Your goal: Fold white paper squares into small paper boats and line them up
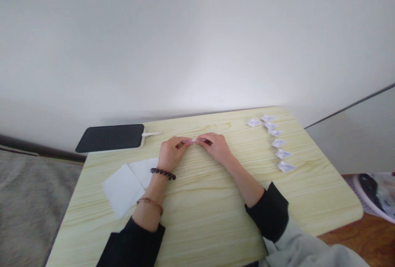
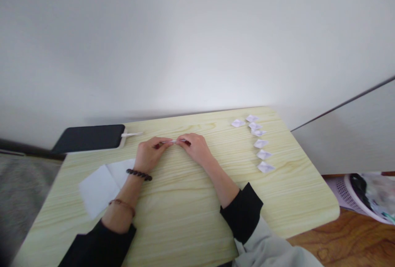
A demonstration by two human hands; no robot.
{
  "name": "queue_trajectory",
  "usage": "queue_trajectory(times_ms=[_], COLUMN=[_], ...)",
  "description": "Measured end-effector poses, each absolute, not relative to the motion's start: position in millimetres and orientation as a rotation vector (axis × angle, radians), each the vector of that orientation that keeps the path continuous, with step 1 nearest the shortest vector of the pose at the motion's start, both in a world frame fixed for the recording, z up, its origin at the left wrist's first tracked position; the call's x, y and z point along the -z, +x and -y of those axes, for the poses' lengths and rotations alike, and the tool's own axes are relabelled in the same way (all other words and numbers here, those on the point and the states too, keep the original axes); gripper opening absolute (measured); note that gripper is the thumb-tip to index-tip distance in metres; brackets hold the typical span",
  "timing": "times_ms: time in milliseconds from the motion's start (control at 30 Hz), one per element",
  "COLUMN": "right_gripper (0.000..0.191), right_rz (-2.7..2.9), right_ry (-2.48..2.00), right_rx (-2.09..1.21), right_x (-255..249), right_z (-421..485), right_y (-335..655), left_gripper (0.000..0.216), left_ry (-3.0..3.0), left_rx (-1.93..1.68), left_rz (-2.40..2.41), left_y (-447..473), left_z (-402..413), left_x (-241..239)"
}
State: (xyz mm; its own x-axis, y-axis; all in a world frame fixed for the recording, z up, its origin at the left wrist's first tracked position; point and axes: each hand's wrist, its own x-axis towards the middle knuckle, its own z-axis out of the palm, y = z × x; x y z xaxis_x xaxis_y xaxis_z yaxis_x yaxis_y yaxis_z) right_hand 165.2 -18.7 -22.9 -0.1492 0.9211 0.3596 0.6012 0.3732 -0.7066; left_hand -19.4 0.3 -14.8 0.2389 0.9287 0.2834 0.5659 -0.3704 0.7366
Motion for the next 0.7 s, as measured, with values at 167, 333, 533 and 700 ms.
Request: queue_trajectory(times_ms=[167,333,533,700], right_gripper=[0.013,0.021,0.013,0.010], right_rz=[1.708,1.729,1.554,1.468], right_ry=[-1.332,-1.317,-1.283,-1.258], right_rx=[-0.642,-0.720,-0.836,-0.864], right_x=[23.5,24.1,26.1,27.0], right_z=[19.6,17.8,17.4,17.8], right_y=[167.2,170.1,168.3,167.4], left_gripper=[0.027,0.023,0.025,0.026], left_ry=[1.934,1.897,1.906,1.914], left_rx=[-1.000,-0.995,-0.956,-1.007], left_rz=[-1.407,-1.440,-1.410,-1.323], left_y=[-18.6,-18.1,-20.0,-20.1], left_z=[1.0,0.6,-3.6,-4.4], left_x=[14.5,12.7,14.9,16.4])
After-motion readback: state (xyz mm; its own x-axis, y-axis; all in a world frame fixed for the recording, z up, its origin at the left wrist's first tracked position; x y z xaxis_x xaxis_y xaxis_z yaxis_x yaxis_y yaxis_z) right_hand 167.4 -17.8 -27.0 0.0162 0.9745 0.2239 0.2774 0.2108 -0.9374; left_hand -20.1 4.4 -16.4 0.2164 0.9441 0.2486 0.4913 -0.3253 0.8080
